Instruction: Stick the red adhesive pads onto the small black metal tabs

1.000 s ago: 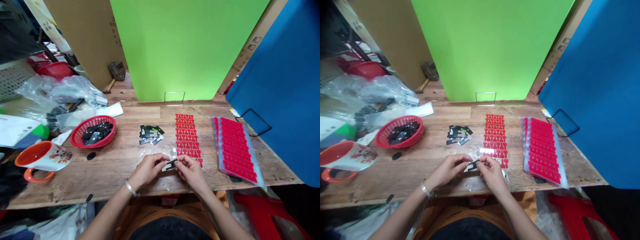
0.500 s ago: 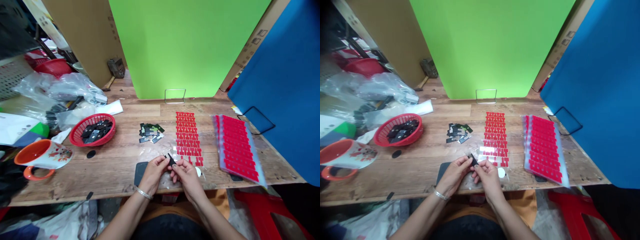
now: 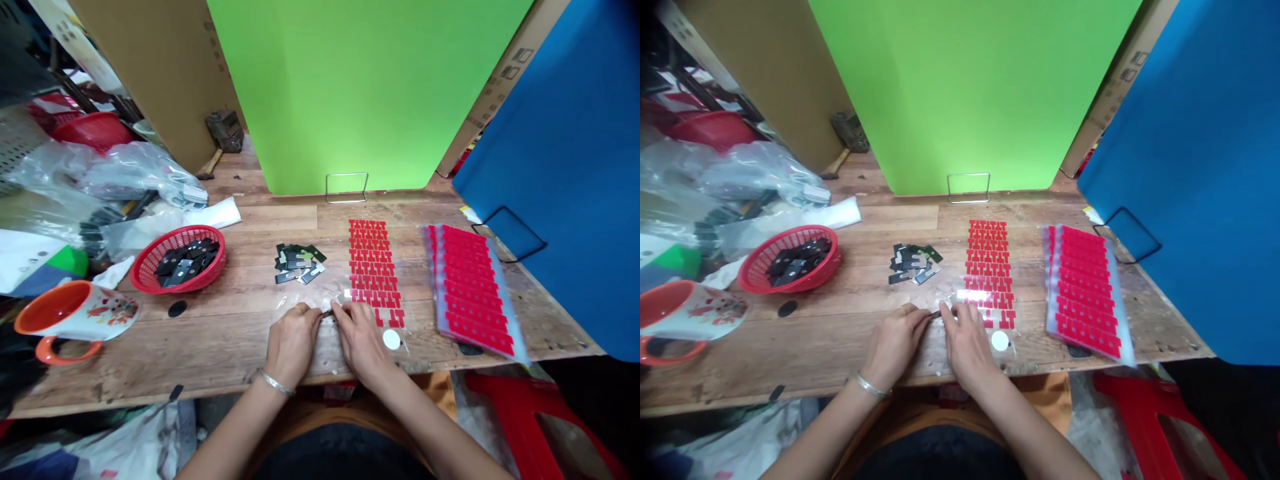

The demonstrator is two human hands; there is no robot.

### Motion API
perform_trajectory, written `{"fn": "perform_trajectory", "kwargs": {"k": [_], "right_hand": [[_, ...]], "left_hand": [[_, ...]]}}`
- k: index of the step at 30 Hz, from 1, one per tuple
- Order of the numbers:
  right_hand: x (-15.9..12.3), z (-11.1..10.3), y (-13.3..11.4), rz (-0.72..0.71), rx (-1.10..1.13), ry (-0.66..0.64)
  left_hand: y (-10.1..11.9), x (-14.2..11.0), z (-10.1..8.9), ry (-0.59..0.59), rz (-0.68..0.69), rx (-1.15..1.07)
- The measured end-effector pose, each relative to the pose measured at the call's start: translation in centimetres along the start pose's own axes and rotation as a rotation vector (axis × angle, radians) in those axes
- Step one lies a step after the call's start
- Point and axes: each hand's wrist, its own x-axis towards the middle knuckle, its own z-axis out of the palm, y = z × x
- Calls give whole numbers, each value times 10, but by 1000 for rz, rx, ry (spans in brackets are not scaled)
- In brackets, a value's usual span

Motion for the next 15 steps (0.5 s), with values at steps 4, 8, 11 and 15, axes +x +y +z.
{"fn": "perform_trajectory", "kwargs": {"k": [4, 8, 11, 15], "right_hand": [[2, 5, 5, -59, -73, -53], [3, 4, 6, -78, -101, -88], [5, 2, 3, -76, -96, -101], [5, -5, 2, -43, 0, -25]], "left_hand": [[-2, -2, 8, 27, 44, 47], [-5, -2, 11, 56, 94, 73], [-4, -1, 12, 51, 102, 76], [-6, 2, 10, 56, 84, 29]]}}
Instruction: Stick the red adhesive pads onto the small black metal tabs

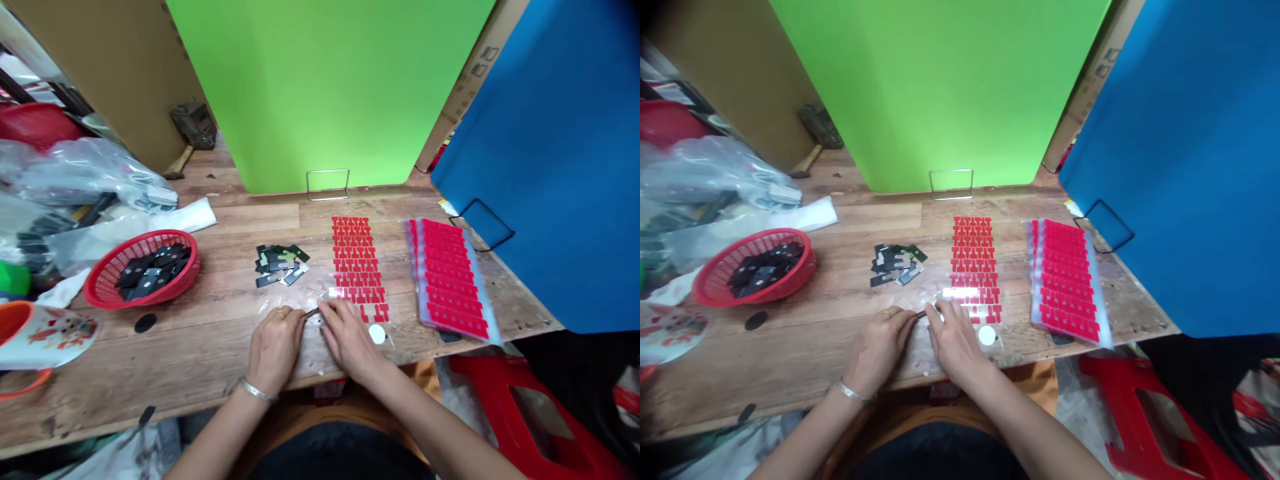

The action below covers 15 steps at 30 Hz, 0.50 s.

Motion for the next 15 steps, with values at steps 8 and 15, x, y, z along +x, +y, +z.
{"fn": "perform_trajectory", "kwargs": {"k": [8, 15], "right_hand": [[-26, -50, 64, 334, 172, 156], [-29, -53, 89, 384, 108, 56]], "left_hand": [[3, 10, 3, -91, -209, -805], [56, 32, 16, -351, -360, -1548]]}}
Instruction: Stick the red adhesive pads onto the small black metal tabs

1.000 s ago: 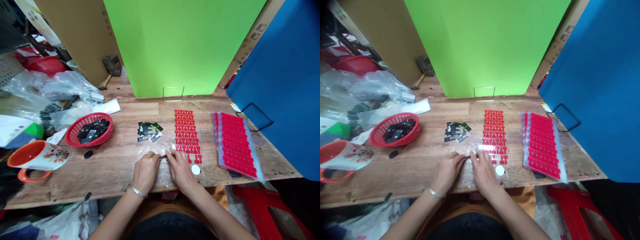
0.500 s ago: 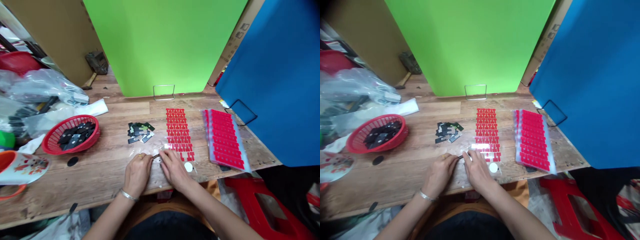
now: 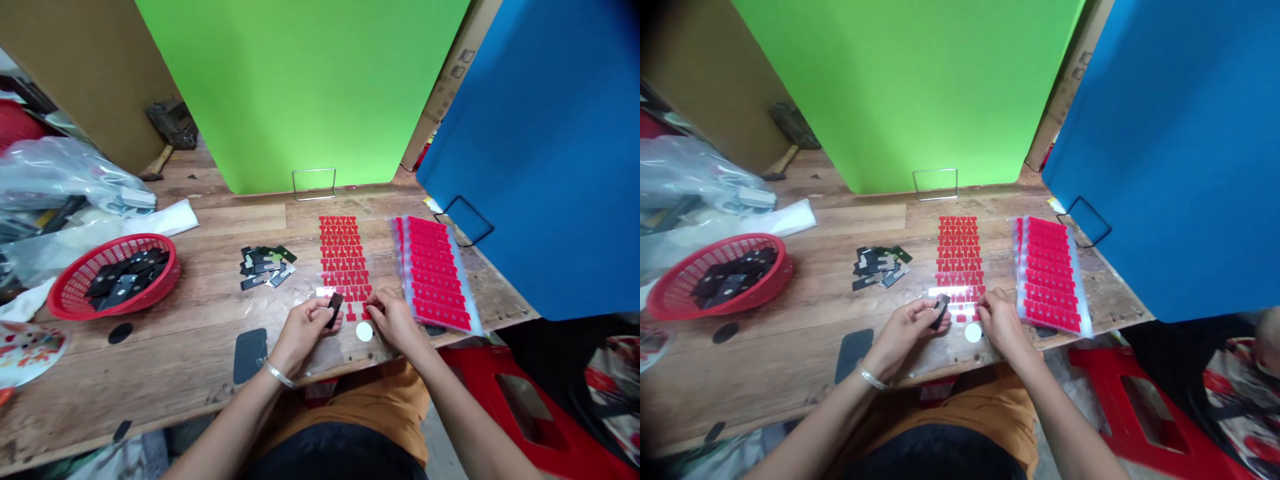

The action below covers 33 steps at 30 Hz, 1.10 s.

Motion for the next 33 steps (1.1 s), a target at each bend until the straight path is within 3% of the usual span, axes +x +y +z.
{"fn": "perform_trajectory", "kwargs": {"k": [6, 19, 25, 33], "right_hand": [[6, -3, -4, 15, -72, -19], [18, -9, 5, 40, -224, -184], [1, -2, -3, 28, -263, -56], [-5, 2, -7, -23, -243, -6]], "left_hand": [[-6, 18, 26, 18, -56, -93], [-19, 46, 40, 55, -50, -21], [-20, 48, 38, 52, -53, -31], [-23, 50, 36, 11, -27, -35]]}}
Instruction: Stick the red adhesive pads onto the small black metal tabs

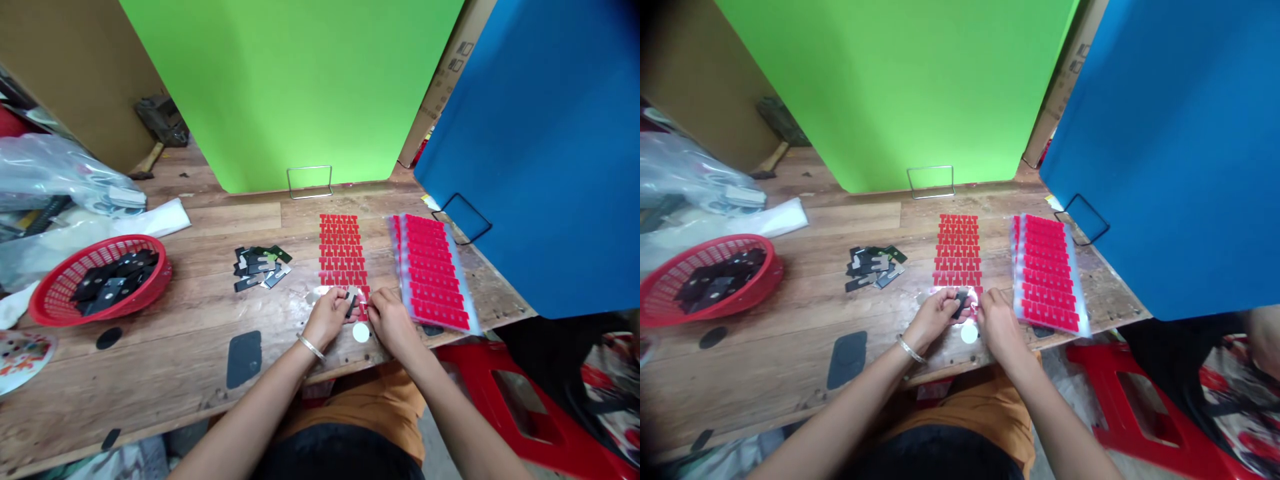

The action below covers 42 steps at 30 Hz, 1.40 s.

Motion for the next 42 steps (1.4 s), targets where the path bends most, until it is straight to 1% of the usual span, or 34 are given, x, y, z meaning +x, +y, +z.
{"fn": "perform_trajectory", "kwargs": {"k": [4, 6, 9, 11, 14, 17, 21, 24, 28, 34, 39, 42], "right_hand": [[2, -2, 2, -28, 61, 42], [-1, -5, 3, -39, 132, 63], [-6, -16, 4, -25, 276, 90], [-9, -24, 2, 39, 384, 116], [-10, -29, -1, 187, 596, 132], [-5, -23, -7, 262, 800, 118], [0, -6, -19, 285, 931, 126], [0, 4, -29, 270, 957, 143], [-2, 8, -40, 226, 865, 171], [-3, 10, -46, 191, 818, 160], [-3, 11, -47, 187, 838, 129], [-3, 11, -48, 187, 829, 134]], "left_hand": [[-2, 1, -1, 4, 5, 7], [-2, 0, -1, 13, 5, 21], [-3, 1, -1, 20, 7, 31], [-3, 1, -1, 23, 1, 26], [1, 1, 1, 40, -30, -2], [7, -5, 2, 28, -64, -56], [14, -21, 0, -23, -48, -115], [18, -33, -2, -26, -38, -153], [18, -41, -7, -26, -40, -198], [16, -42, -13, -17, -26, -219], [15, -42, -13, -21, 1, -190], [15, -42, -13, -32, 6, -178]]}}
